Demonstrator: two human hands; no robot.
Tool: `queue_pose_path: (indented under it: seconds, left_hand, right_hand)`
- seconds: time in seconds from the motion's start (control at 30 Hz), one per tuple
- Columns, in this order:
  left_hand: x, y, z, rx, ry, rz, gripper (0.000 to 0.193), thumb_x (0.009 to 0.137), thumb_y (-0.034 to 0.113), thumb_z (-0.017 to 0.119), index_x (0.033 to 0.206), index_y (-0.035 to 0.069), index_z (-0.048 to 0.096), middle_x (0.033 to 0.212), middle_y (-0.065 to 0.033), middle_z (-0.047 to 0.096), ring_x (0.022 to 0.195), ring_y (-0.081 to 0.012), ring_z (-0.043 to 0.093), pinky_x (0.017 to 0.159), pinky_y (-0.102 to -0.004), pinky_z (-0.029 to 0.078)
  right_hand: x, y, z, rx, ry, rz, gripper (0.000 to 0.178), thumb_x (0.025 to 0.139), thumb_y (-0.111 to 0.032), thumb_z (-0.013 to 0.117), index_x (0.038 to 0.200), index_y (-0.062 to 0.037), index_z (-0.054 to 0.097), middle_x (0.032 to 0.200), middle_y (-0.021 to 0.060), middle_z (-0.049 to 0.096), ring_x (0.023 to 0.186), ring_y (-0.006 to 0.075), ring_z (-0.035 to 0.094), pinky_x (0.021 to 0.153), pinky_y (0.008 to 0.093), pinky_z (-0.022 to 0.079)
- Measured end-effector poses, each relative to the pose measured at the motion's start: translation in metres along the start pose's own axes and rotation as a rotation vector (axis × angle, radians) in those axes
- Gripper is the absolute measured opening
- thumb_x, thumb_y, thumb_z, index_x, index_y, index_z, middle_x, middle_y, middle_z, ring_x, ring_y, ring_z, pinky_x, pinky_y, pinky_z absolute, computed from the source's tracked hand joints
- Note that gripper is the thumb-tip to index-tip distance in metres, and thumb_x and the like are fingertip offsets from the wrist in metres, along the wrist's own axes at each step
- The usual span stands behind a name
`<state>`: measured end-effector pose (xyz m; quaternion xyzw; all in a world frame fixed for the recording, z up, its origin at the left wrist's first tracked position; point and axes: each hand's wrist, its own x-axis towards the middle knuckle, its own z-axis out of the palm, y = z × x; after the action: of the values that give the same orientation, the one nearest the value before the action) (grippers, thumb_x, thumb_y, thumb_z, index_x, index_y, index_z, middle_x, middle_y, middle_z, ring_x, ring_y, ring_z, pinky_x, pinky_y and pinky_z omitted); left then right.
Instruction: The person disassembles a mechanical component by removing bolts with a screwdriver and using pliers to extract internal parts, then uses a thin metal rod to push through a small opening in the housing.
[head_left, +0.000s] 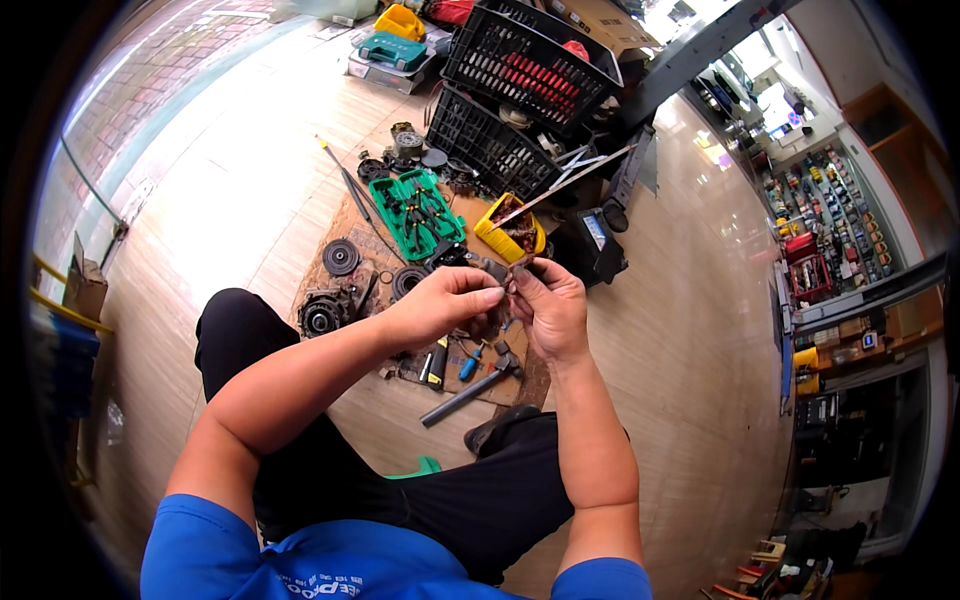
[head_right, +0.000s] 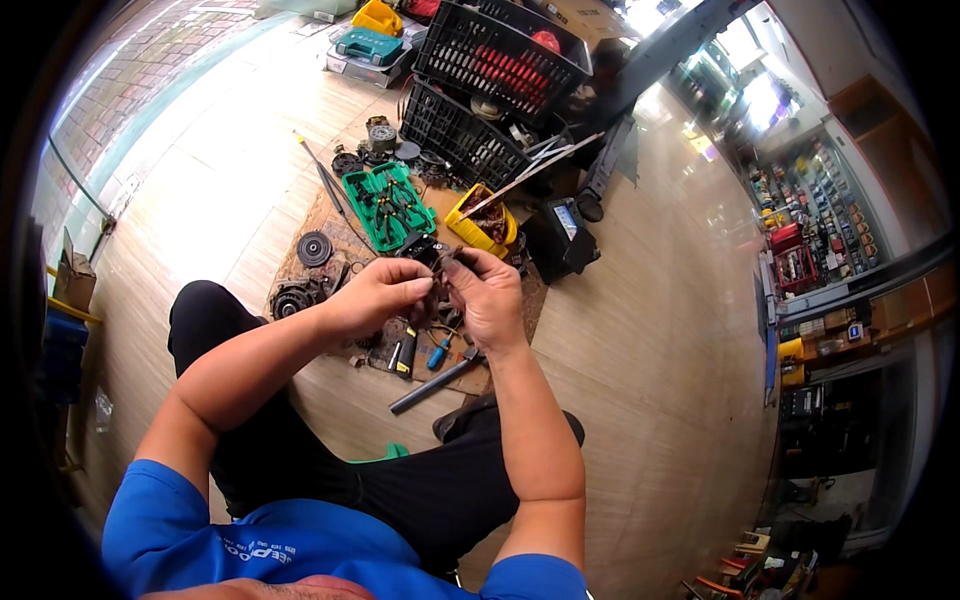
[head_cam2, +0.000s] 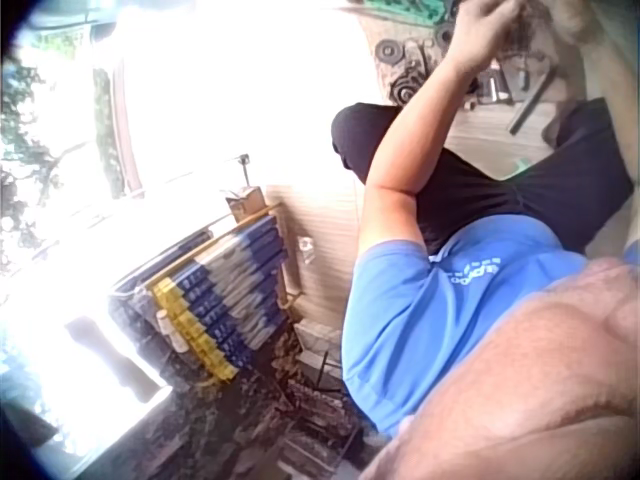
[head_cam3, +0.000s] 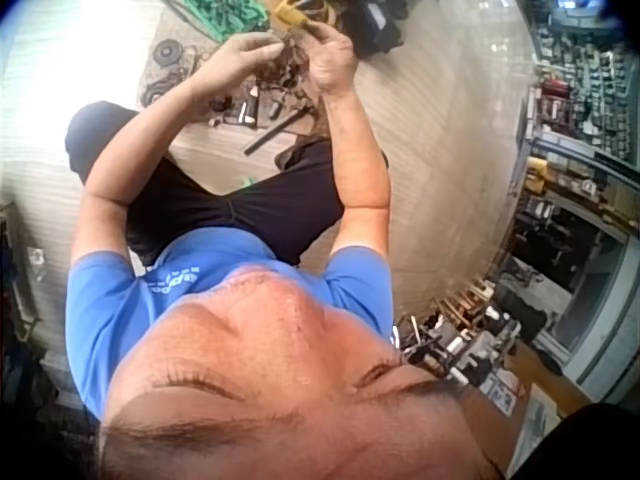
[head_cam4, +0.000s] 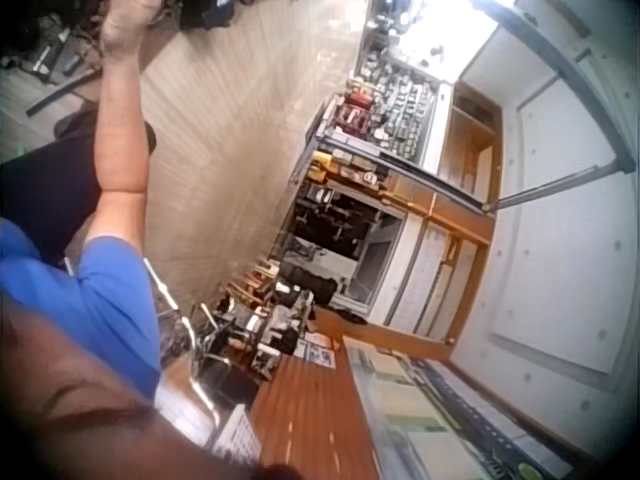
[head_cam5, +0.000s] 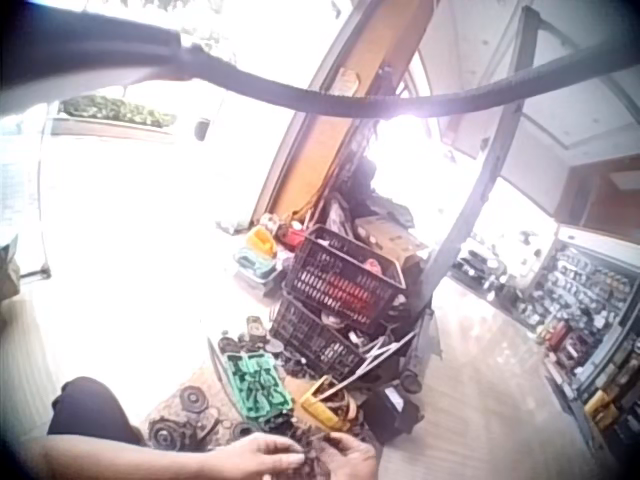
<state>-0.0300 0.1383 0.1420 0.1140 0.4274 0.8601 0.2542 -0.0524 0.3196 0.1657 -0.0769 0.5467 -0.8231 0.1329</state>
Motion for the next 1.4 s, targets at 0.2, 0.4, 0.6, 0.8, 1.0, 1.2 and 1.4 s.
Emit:
queue_pose_path:
  seconds: [0.2, 0.4, 0.6, 0.8, 1.0, 1.2, 1.4]
  left_hand:
    - [0.003, -0.006, -0.005, 0.490, 0.155, 0.192, 0.022, 0.099, 0.020, 0.056, 0.095, -0.001, 0.062, 0.076, -0.0017, 0.062, 0.065, -0.0088, 0.055, 0.060, -0.0245, 0.047]
    - [-0.001, -0.004, -0.012, -0.274, -0.234, -0.045, 0.023, 0.100, 0.023, 0.055, 0.092, 0.002, 0.062, 0.079, -0.0053, 0.063, 0.066, -0.0125, 0.059, 0.063, -0.0270, 0.049]
    - [0.006, 0.012, -0.012, 0.596, 0.232, 0.125, 0.031, 0.093, 0.027, 0.064, 0.098, -0.004, 0.067, 0.083, -0.0115, 0.069, 0.073, -0.0161, 0.065, 0.067, -0.0289, 0.052]
    - [-0.001, 0.027, -0.007, 1.029, 0.315, 0.268, 0.019, 0.087, 0.015, 0.071, 0.091, -0.003, 0.068, 0.067, -0.0083, 0.064, 0.060, -0.0120, 0.058, 0.056, -0.0290, 0.047]
    - [-0.006, 0.029, -0.002, 1.169, 0.308, 0.321, 0.016, 0.084, 0.014, 0.072, 0.085, -0.002, 0.068, 0.068, -0.0150, 0.063, 0.060, -0.0253, 0.061, 0.059, -0.0336, 0.049]
    - [-0.006, 0.033, -0.006, 1.172, 0.138, 0.364, 0.012, 0.086, 0.010, 0.068, 0.087, -0.002, 0.065, 0.073, -0.0150, 0.062, 0.068, -0.0256, 0.061, 0.064, -0.0331, 0.048]
    - [-0.004, 0.034, -0.009, 1.019, 0.131, 0.246, 0.011, 0.085, 0.008, 0.067, 0.091, -0.001, 0.065, 0.075, -0.0163, 0.061, 0.067, -0.0233, 0.060, 0.063, -0.0341, 0.047]
  right_hand:
    - [-0.001, 0.003, 0.002, -0.018, -0.010, -0.036, 0.011, 0.092, -0.005, 0.064, 0.100, 0.0025, 0.064, 0.078, 0.0070, 0.064, 0.051, 0.0065, 0.044, 0.047, 0.0202, 0.034]
    - [-0.002, -0.002, 0.000, -0.059, -0.129, 0.044, 0.015, 0.090, -0.010, 0.069, 0.101, 0.0010, 0.068, 0.075, 0.0002, 0.062, 0.055, 0.0037, 0.046, 0.049, 0.0187, 0.033]
    - [-0.001, -0.006, 0.010, -0.500, 0.055, -0.061, 0.013, 0.090, -0.006, 0.067, 0.099, 0.0029, 0.069, 0.076, 0.0025, 0.065, 0.064, 0.0088, 0.057, 0.057, 0.0232, 0.045]
    - [-0.010, -0.009, 0.020, -1.128, -0.090, -0.366, 0.014, 0.081, -0.006, 0.068, 0.095, -0.0009, 0.069, 0.083, 0.0145, 0.066, 0.075, 0.0296, 0.064, 0.067, 0.0351, 0.050]
    - [-0.010, -0.007, 0.019, -1.184, -0.137, -0.379, 0.015, 0.079, -0.005, 0.066, 0.093, -0.0020, 0.069, 0.085, 0.0155, 0.066, 0.078, 0.0336, 0.064, 0.068, 0.0374, 0.051]
    - [-0.011, 0.001, 0.011, -0.962, -0.166, -0.178, 0.015, 0.082, -0.005, 0.066, 0.095, -0.0005, 0.071, 0.082, 0.0120, 0.069, 0.073, 0.0209, 0.066, 0.067, 0.0315, 0.051]
    - [-0.008, 0.005, 0.011, -0.814, -0.150, -0.022, 0.017, 0.086, -0.011, 0.066, 0.096, 0.0027, 0.069, 0.075, 0.0112, 0.068, 0.067, 0.0133, 0.062, 0.065, 0.0298, 0.049]
